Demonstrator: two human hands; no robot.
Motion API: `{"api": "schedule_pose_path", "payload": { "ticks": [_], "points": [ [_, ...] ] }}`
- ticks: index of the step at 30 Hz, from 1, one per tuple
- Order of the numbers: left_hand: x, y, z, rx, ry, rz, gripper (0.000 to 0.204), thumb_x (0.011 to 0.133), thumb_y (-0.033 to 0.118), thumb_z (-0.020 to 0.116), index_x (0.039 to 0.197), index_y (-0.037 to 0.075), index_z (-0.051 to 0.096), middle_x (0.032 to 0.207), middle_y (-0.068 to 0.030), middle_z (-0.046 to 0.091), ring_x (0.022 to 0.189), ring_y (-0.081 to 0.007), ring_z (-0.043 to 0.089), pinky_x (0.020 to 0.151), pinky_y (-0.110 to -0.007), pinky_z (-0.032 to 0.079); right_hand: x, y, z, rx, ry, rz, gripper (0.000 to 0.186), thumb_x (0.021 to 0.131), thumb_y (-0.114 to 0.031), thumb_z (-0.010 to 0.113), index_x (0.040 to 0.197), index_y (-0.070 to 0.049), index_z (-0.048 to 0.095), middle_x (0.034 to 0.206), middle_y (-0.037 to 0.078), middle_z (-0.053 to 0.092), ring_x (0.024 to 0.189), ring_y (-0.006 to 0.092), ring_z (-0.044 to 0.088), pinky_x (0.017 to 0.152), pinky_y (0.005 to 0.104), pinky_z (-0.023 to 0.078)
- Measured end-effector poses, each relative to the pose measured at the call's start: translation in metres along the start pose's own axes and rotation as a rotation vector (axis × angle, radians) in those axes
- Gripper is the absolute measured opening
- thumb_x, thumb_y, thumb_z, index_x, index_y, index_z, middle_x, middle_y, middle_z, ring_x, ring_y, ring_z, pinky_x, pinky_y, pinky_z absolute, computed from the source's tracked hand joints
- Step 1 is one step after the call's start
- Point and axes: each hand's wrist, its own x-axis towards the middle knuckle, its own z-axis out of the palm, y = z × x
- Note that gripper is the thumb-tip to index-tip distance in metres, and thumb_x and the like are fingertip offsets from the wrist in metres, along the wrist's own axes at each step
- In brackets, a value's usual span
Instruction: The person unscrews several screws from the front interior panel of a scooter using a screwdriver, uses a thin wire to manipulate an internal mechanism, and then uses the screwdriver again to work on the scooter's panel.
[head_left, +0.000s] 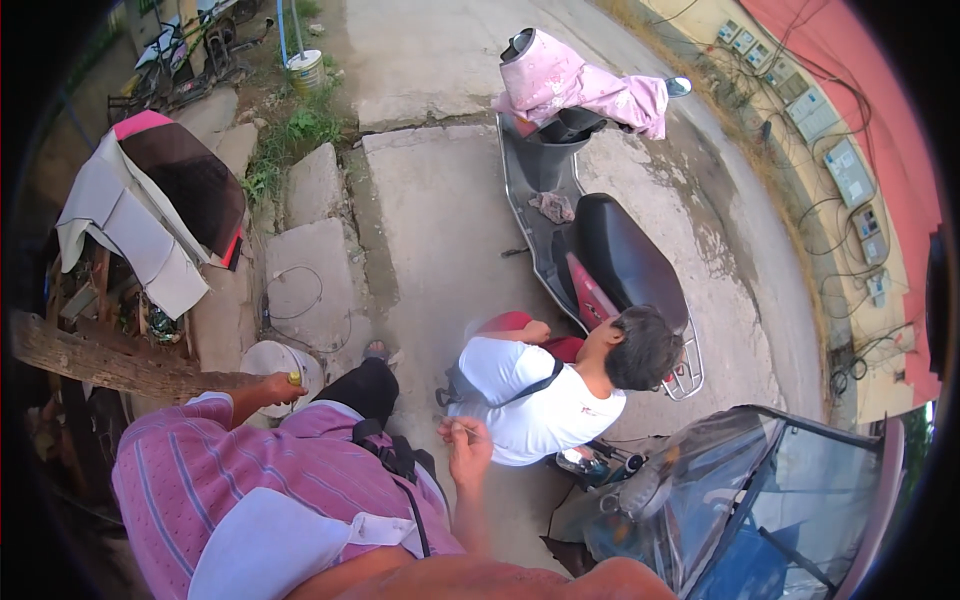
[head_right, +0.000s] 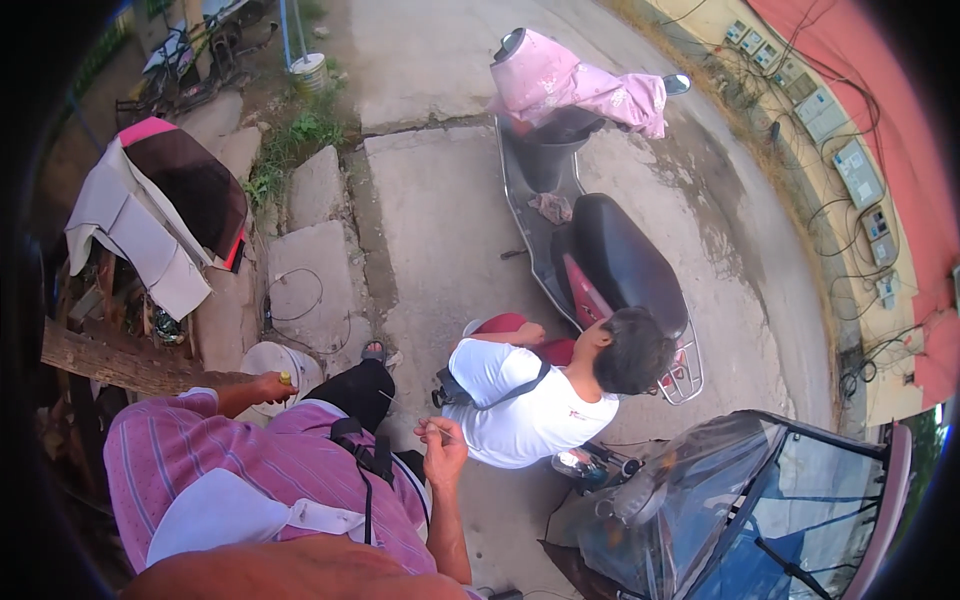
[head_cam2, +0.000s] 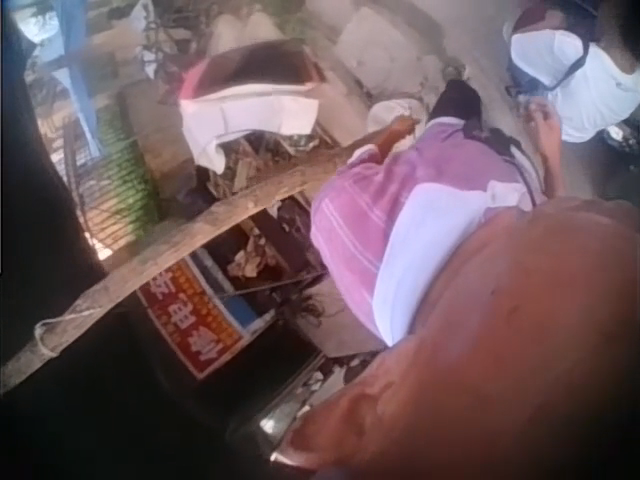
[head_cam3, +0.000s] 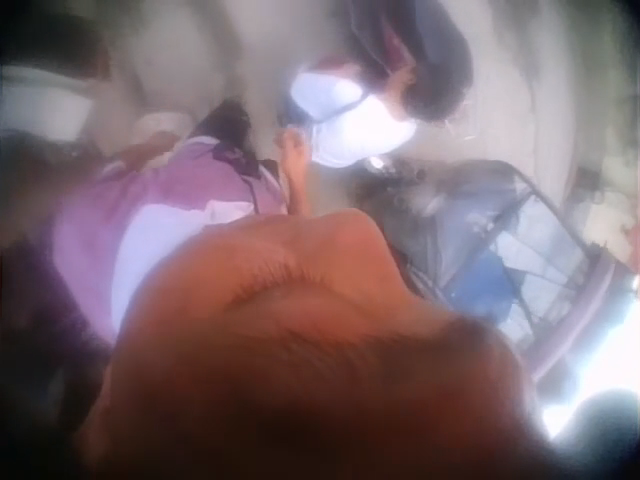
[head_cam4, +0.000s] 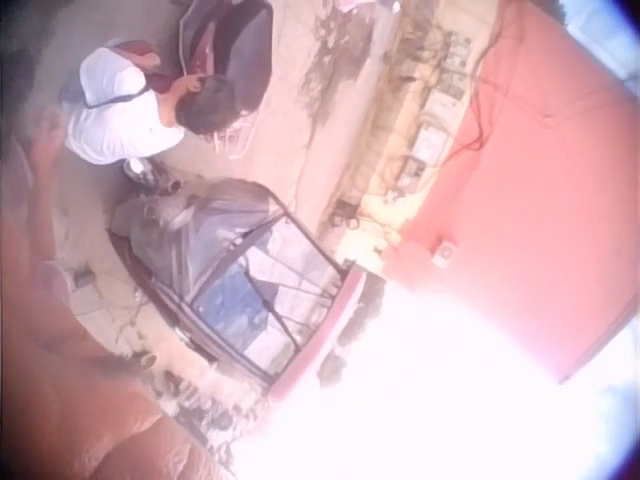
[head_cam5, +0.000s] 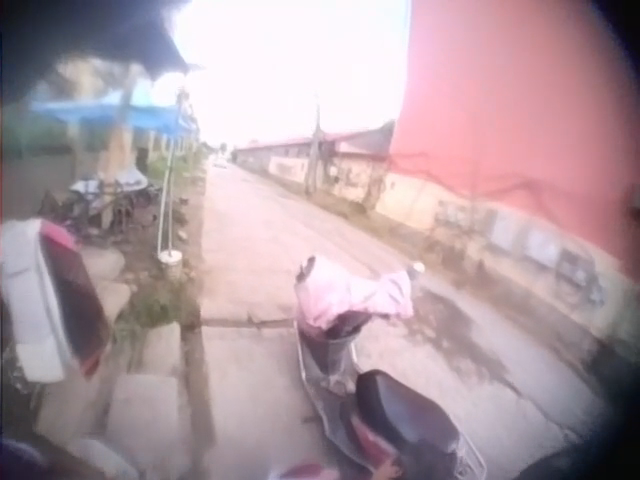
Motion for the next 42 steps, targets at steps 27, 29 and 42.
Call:
{"api": "schedule_pose_path", "payload": {
  "ticks": [27,29,42],
  "points": [
    [0.382,0.756,-0.252,0.339,0.231,1.024,0.022,0.090,0.017,0.079,0.106,0.005,0.072,0.101,-0.0140,0.069,0.098,-0.0352,0.069,0.086,-0.044,0.056,0.706,-0.024,0.010,0.668,0.404,-0.128,0.014,0.103,-0.011,0.072,0.114,-0.007,0.066,0.106,0.010,0.075,0.084,0.0208,0.076,0.071,0.0294,0.061],
    [0.437,0.814,-0.247,0.344,0.302,1.133,0.023,0.089,0.013,0.079,0.109,0.005,0.072,0.105,-0.0123,0.069,0.100,-0.0326,0.069,0.088,-0.042,0.056,0.783,-0.019,0.003,0.678,0.388,-0.125,0.014,0.102,-0.008,0.073,0.113,-0.006,0.065,0.105,0.012,0.074,0.084,0.0216,0.076,0.071,0.0299,0.061],
    [0.652,1.052,-0.265,0.179,0.734,1.414,0.042,0.099,0.016,0.077,0.138,0.003,0.067,0.136,-0.0114,0.067,0.116,-0.0217,0.066,0.098,-0.037,0.053,1.111,0.051,-0.034,0.401,0.195,-0.288,0.014,0.105,-0.007,0.067,0.116,0.002,0.067,0.103,0.018,0.078,0.086,0.0211,0.077,0.076,0.0307,0.060]
  ]
}}
